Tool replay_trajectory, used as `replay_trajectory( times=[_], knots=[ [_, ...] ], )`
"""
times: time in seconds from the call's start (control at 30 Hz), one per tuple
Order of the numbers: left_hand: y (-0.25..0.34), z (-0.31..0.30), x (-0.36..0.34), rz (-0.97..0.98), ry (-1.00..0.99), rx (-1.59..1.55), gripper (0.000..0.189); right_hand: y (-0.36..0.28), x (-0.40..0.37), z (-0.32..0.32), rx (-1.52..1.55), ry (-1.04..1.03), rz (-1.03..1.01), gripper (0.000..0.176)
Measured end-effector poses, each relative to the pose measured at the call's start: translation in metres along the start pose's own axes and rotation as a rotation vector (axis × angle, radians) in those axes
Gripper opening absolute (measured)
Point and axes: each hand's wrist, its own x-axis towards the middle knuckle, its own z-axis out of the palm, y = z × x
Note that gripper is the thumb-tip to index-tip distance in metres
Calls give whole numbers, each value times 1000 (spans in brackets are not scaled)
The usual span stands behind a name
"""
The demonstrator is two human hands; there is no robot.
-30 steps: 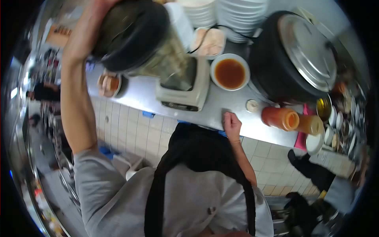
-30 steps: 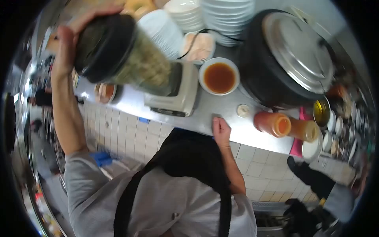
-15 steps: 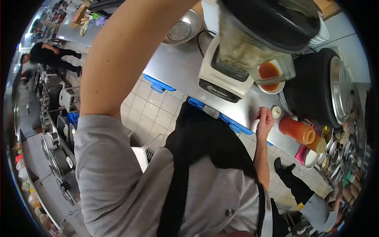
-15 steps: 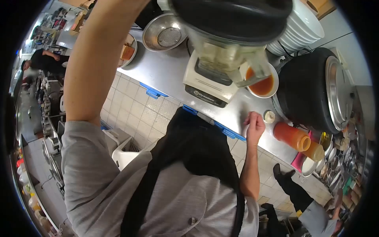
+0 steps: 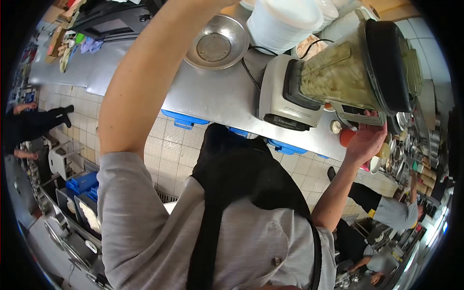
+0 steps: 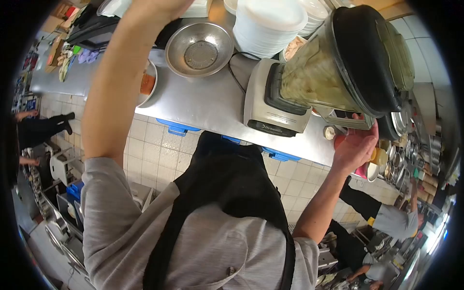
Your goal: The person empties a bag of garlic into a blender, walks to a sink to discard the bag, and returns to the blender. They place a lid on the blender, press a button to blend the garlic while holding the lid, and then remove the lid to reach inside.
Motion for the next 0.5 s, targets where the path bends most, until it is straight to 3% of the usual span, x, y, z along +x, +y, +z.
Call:
replay_trajectory(
  times=[0.03, 0.1, 0.13, 0.2, 0.23, 0.3, 0.43, 0.5],
  knots=[
    [-14, 0, -4, 8, 1, -17, 94, -11, 2, 9, 14, 24, -14, 58],
    [-37, 2, -3, -265, -74, -86, 92, -26, 8, 27, -70, 58, -55, 64],
    [-24, 2, -2, -258, -76, -99, 92, -32, 10, 33, -62, 68, -80, 64],
    [8, 2, -2, -309, -344, 99, 93, -38, 14, 40, -10, 102, -100, 61],
    [-54, 30, -12, -417, -212, -143, 95, -38, 14, 42, -16, 112, -106, 61],
    [-36, 49, -22, -475, -329, 128, 107, -36, 12, 45, -36, 79, -83, 54],
    [-55, 90, -27, -354, -454, 129, 108, -31, 3, 64, -24, 84, -81, 43],
    [-62, 108, -31, -290, -372, 69, 108, -29, 1, 72, -39, 91, -113, 44]
  ],
)
